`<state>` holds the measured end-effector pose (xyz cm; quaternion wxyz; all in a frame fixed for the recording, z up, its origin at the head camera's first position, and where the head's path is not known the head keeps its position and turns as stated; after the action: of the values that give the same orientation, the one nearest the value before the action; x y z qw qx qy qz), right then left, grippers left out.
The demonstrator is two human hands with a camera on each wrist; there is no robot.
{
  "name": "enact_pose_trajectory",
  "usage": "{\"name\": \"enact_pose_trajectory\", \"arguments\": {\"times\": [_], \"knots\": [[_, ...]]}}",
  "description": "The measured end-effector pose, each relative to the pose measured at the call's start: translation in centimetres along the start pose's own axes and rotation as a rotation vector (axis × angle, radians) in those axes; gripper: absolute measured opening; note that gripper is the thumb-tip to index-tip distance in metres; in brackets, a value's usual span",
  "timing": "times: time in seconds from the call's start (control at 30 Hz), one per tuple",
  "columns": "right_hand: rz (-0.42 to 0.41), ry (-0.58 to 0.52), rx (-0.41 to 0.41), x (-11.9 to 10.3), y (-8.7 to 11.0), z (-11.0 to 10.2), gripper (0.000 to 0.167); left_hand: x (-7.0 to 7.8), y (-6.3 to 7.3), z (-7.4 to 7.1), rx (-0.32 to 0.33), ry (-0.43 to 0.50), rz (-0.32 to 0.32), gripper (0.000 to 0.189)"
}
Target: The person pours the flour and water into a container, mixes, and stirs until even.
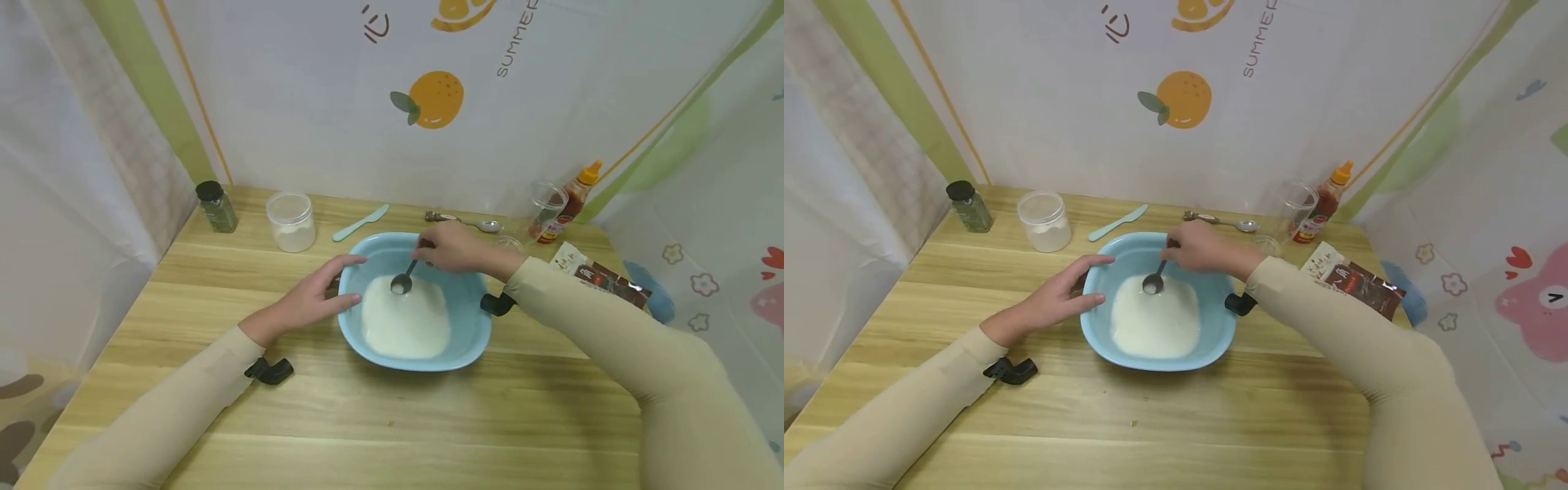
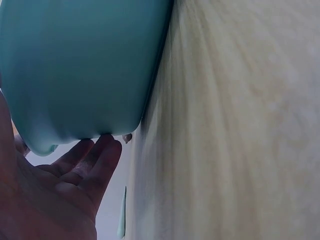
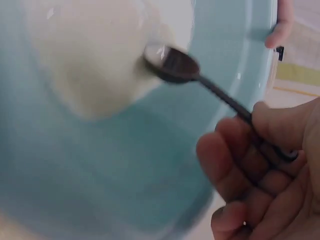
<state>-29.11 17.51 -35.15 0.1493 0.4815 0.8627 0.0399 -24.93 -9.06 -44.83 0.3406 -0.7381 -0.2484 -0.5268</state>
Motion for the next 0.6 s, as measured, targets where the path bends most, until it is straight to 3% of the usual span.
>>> {"name": "enact_pose_trajectory", "arguments": {"times": [0.17,0.27,0.4,0.47,0.6], "knots": [[0.022,0.137,0.021,0.9,1.5,-0.7,0.022,-0.1,-0.1,0.0,-0.002,-0.003,0.008,0.067],[-0.038,0.118,-0.072,0.5,1.9,-0.4,0.021,0.0,-0.2,-0.1,-0.005,0.0,0.013,0.067],[-0.082,0.001,-0.2,0.0,1.6,0.4,0.024,0.0,-0.1,-0.1,0.001,-0.017,0.014,0.067],[-0.074,-0.038,-0.178,0.2,1.3,0.4,0.025,0.0,-0.1,-0.1,0.002,-0.024,0.011,0.067],[-0.009,0.037,-0.052,1.4,1.2,-0.3,0.023,-0.1,-0.1,-0.1,-0.004,-0.016,0.008,0.067]]}}
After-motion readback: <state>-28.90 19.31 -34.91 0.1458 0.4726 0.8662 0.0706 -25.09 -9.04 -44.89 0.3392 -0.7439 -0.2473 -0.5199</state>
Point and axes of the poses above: each hand's wrist, its own y-axis away from the middle knuckle, its own z-axis out of the palm, x = y × z, the point moved 4 cm from there along -y, towards the middle knuckle, and after that the axes turned 10 degrees about y, right-handed, at the moved point
